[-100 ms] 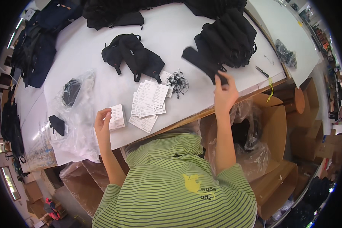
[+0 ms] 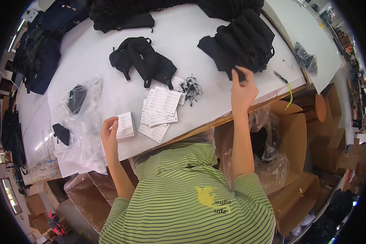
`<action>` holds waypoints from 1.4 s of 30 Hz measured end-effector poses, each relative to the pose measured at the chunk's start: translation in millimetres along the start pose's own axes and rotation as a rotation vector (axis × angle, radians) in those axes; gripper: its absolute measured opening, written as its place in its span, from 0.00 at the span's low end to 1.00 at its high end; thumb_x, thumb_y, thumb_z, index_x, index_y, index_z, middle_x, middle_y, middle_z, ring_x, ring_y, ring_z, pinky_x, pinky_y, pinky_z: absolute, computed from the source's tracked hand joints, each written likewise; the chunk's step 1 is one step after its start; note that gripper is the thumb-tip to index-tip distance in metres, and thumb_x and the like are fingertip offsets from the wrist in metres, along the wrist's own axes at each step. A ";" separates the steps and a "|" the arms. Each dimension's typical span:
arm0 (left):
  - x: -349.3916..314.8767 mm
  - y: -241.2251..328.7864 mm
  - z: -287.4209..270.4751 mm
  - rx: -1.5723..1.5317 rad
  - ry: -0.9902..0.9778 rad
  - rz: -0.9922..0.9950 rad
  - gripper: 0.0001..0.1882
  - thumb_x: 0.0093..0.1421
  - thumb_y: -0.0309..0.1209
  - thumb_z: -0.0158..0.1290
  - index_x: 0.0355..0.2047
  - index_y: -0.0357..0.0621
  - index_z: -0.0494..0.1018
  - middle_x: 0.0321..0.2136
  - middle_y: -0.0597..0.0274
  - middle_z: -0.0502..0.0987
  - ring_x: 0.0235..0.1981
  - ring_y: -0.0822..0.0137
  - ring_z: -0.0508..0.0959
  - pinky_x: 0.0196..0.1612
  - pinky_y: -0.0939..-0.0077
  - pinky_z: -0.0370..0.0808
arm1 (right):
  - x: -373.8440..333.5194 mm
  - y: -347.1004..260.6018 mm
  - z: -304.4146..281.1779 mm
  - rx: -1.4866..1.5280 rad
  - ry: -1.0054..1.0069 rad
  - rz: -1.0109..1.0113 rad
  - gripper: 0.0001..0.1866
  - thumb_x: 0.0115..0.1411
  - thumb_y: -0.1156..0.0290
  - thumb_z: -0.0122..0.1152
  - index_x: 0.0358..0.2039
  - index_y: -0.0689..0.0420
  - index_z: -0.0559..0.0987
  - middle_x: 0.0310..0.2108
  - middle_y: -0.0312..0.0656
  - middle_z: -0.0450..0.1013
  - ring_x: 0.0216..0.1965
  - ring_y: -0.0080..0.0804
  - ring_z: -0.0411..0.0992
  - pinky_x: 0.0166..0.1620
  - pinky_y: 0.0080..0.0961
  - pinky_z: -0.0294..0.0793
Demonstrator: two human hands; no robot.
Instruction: Packing black pouches with instructional documents and small accessories.
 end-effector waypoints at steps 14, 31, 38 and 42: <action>-10.5 -56.7 -14.3 0.869 0.125 0.092 0.38 0.51 0.43 0.60 0.57 0.35 0.60 0.55 0.48 0.62 0.58 0.49 0.58 0.59 0.53 0.54 | 51.6 -14.0 50.7 -0.334 0.032 -0.436 0.16 0.53 0.62 0.63 0.42 0.48 0.75 0.36 0.40 0.70 0.37 0.39 0.73 0.37 0.32 0.73; -2.0 -29.2 -13.8 0.501 0.047 -0.025 0.16 0.55 0.29 0.55 0.39 0.38 0.63 0.37 0.53 0.69 0.39 0.56 0.69 0.46 0.69 0.64 | 12.0 4.6 128.0 -0.066 -0.728 -0.212 0.09 0.55 0.69 0.60 0.33 0.59 0.73 0.25 0.41 0.73 0.29 0.27 0.73 0.32 0.24 0.71; -15.9 35.5 24.5 -0.343 -0.014 -0.084 0.17 0.60 0.31 0.51 0.46 0.41 0.59 0.36 0.60 0.68 0.40 0.70 0.67 0.44 0.76 0.65 | 15.1 -115.1 79.9 0.562 -0.762 -0.206 0.06 0.62 0.73 0.48 0.39 0.59 0.69 0.19 0.31 0.62 0.20 0.14 0.56 0.23 0.15 0.57; -22.5 53.5 51.1 -0.191 -0.195 -0.012 0.20 0.60 0.30 0.52 0.50 0.41 0.58 0.37 0.60 0.68 0.38 0.71 0.68 0.45 0.78 0.66 | -26.3 -114.5 80.5 0.435 -0.927 -0.187 0.07 0.63 0.74 0.41 0.41 0.57 0.67 0.24 0.32 0.61 0.24 0.16 0.55 0.28 0.15 0.57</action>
Point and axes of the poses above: each hand's wrist, its own x-axis towards the middle knuckle, its own z-axis out of the palm, y = z × x, the point moved 1 cm from there along x, towards the middle knuckle
